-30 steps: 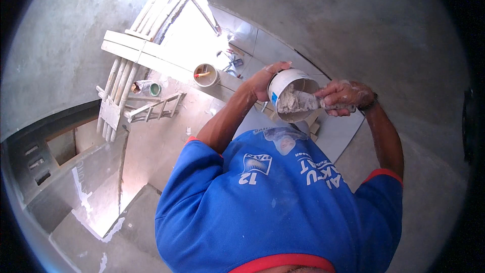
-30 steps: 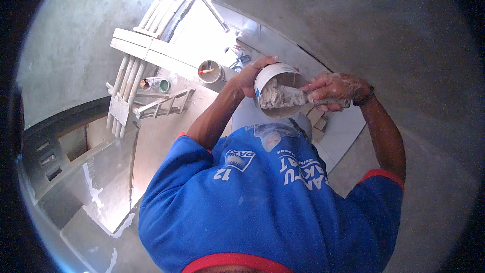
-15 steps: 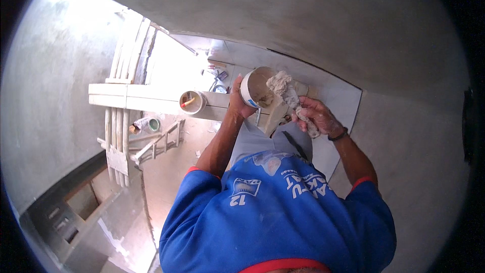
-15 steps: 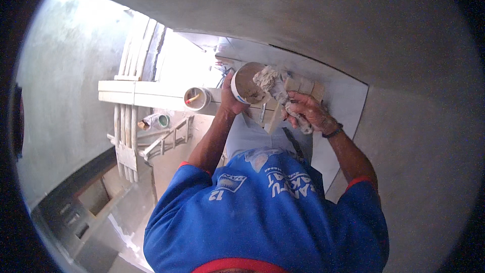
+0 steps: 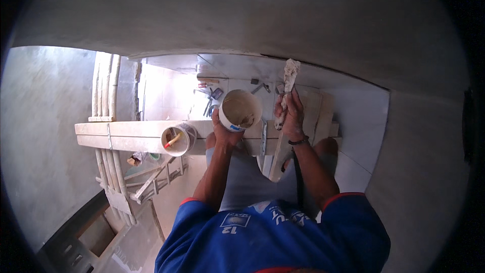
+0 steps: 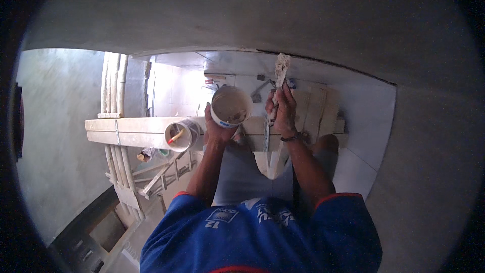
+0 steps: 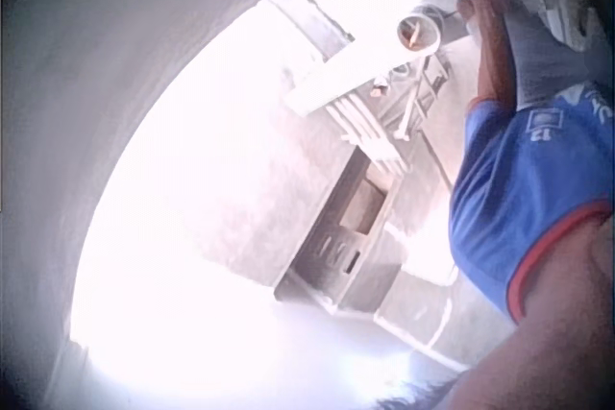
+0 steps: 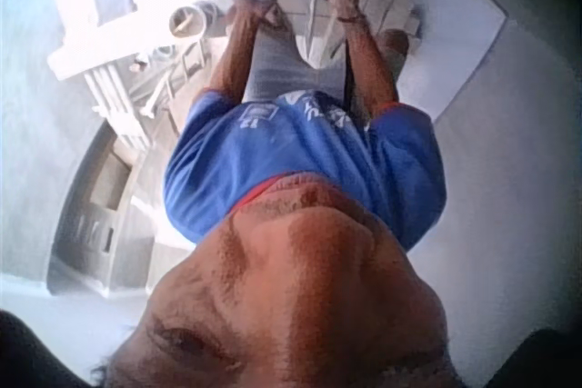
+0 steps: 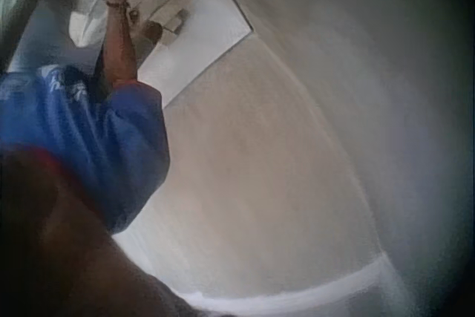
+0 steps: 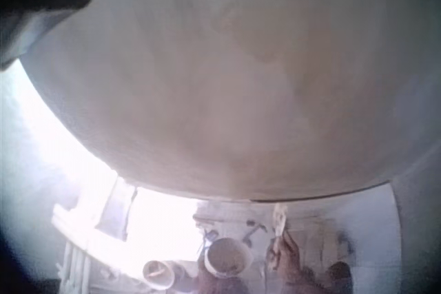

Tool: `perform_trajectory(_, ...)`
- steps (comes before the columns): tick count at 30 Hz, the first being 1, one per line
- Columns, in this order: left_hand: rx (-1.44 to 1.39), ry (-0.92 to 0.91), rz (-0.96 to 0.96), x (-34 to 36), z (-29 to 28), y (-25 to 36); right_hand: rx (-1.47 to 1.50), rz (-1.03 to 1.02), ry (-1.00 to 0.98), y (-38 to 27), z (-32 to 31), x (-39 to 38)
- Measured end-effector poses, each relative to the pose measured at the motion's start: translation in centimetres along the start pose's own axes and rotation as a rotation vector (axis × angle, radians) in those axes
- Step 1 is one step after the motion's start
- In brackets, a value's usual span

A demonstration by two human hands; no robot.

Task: The person applies grout to the edges and gaps of installed wall tiles using a small putty knife while holding a container of grout mixture. The person wipes the excess grout with their hands and applies more grout to various sections of the tile border.

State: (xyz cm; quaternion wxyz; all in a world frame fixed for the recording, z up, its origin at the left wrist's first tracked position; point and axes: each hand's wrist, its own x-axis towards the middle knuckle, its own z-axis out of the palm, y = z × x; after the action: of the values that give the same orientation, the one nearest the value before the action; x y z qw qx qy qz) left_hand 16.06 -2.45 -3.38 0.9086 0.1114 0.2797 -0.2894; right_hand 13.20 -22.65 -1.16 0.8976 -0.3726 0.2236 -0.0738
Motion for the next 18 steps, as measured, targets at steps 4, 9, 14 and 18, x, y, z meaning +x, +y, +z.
perform_trajectory(4, -0.017, -0.084, 0.090, 4.3, -4.8, 1.0, -0.271, -0.430, -0.046, 7.2, -2.6, 6.3)
perform_trajectory(9, 0.061, -0.068, 0.162, 7.6, -7.6, 0.9, -0.647, -0.952, 0.024, 14.3, -9.0, 14.8)
perform_trajectory(14, 0.082, -0.216, 0.115, 8.5, -10.3, 1.8, -0.977, -1.241, 0.133, 17.3, -10.8, 20.1)
perform_trajectory(18, -0.150, -0.584, 0.049, 9.4, -12.3, 1.4, -1.159, -1.311, 0.238, 19.8, -10.7, 22.6)
